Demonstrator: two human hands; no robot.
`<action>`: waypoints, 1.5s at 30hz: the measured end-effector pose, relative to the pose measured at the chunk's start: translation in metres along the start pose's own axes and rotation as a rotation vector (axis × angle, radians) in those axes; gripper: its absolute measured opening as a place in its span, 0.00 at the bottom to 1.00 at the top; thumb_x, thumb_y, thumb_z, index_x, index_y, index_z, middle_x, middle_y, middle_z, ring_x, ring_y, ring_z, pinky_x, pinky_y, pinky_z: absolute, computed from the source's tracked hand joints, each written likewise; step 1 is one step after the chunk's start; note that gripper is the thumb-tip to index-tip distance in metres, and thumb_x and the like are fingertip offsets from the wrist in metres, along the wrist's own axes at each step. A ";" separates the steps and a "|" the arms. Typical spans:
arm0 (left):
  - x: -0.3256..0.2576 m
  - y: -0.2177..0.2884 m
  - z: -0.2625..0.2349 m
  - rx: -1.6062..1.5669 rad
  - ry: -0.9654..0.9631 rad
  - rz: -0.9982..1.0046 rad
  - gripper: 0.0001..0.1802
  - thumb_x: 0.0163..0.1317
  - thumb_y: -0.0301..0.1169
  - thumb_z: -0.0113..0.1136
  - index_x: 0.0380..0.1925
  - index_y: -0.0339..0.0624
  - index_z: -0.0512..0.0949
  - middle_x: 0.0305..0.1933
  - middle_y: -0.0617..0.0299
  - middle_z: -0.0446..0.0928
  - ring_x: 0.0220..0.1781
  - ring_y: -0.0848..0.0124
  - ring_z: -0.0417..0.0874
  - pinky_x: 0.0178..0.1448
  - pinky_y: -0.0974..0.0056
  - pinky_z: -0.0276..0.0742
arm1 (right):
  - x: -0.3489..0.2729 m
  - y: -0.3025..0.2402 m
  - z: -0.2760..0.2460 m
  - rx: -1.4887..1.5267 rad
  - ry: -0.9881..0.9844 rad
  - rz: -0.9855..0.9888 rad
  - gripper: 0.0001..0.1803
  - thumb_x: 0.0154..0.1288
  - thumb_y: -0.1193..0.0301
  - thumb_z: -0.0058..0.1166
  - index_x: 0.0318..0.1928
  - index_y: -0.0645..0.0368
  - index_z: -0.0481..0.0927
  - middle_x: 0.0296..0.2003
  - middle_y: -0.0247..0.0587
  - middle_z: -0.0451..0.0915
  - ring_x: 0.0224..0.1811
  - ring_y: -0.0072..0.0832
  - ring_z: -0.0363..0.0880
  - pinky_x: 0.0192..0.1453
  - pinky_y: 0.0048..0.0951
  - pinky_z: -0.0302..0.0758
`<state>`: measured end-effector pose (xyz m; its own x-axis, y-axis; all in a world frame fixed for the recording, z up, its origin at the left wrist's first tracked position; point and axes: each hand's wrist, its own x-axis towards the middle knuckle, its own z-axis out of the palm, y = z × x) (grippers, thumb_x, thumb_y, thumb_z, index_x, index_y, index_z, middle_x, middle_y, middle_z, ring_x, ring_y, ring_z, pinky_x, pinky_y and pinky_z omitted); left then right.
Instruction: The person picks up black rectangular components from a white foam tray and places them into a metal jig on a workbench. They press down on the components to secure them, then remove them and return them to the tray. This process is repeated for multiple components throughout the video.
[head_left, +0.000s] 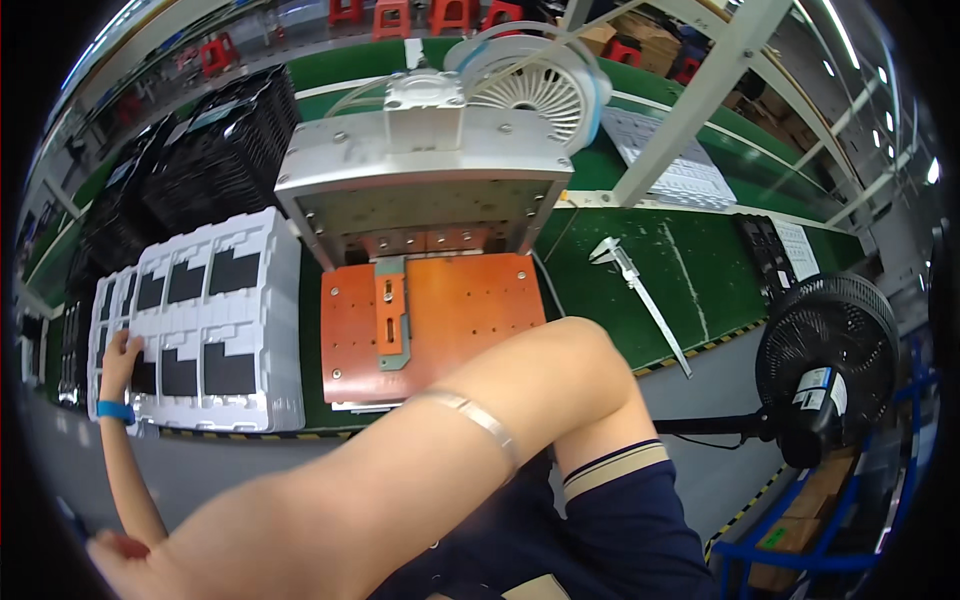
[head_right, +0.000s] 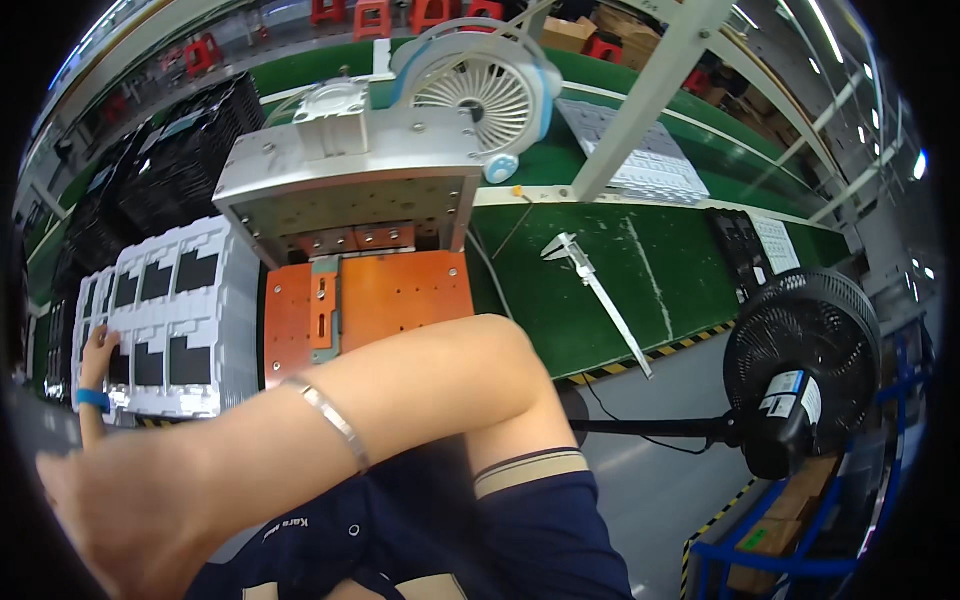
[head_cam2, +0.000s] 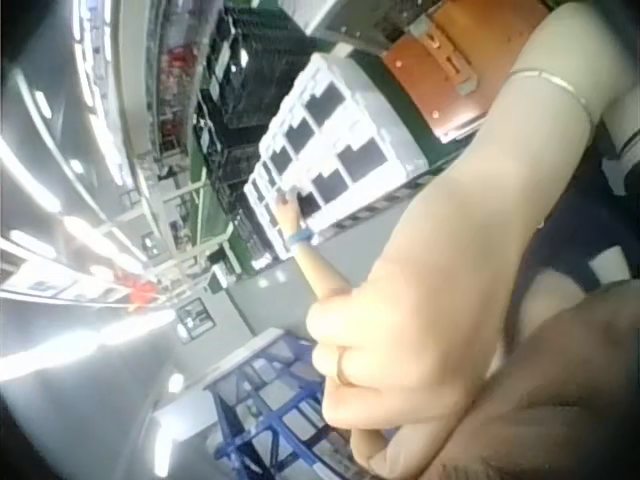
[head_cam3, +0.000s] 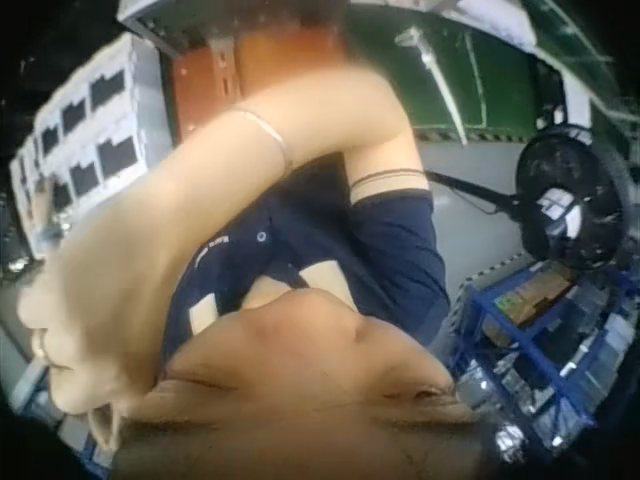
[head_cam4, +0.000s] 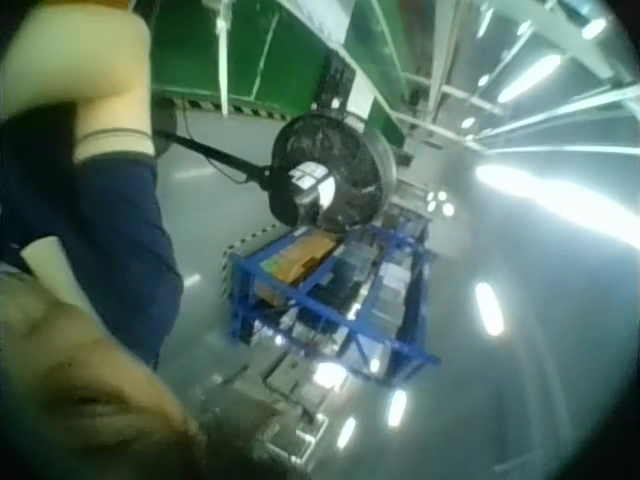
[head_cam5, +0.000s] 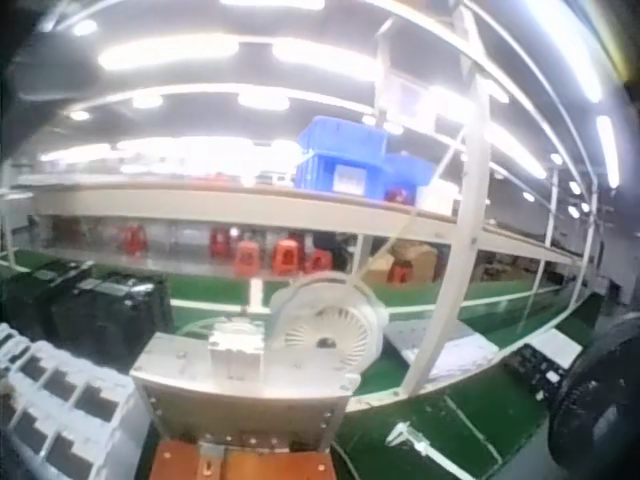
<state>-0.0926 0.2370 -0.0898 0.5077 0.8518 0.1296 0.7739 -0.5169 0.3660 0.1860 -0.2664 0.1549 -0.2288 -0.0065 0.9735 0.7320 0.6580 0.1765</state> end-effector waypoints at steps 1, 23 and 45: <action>0.004 0.017 -0.001 0.032 -0.022 -0.019 0.33 0.64 0.49 0.64 0.59 0.31 0.76 0.51 0.45 0.83 0.49 0.58 0.84 0.54 0.56 0.78 | -0.001 0.002 0.000 -0.010 0.006 -0.024 0.20 0.68 0.60 0.57 0.20 0.49 0.67 0.18 0.25 0.63 0.18 0.22 0.70 0.24 0.27 0.66; -0.030 0.145 -0.064 -0.196 -0.277 -0.468 0.33 0.67 0.54 0.56 0.60 0.38 0.78 0.61 0.46 0.79 0.61 0.52 0.79 0.63 0.54 0.74 | -0.127 0.027 0.007 0.097 -0.590 -0.194 0.15 0.61 0.71 0.66 0.43 0.40 0.74 0.20 0.21 0.61 0.20 0.16 0.61 0.23 0.21 0.52; -0.049 0.126 -0.107 -1.334 -0.231 -0.155 0.19 0.72 0.29 0.59 0.60 0.36 0.73 0.53 0.58 0.81 0.54 0.70 0.85 0.58 0.63 0.84 | -0.011 0.046 -0.111 1.777 -0.216 0.752 0.14 0.73 0.68 0.51 0.29 0.48 0.84 0.24 0.45 0.81 0.13 0.24 0.65 0.20 0.25 0.56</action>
<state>-0.0604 0.1389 0.0491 0.6026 0.7916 -0.1014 -0.0564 0.1690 0.9840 0.2934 -0.3200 0.1689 -0.3920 0.5833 0.7114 -0.6479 0.3739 -0.6636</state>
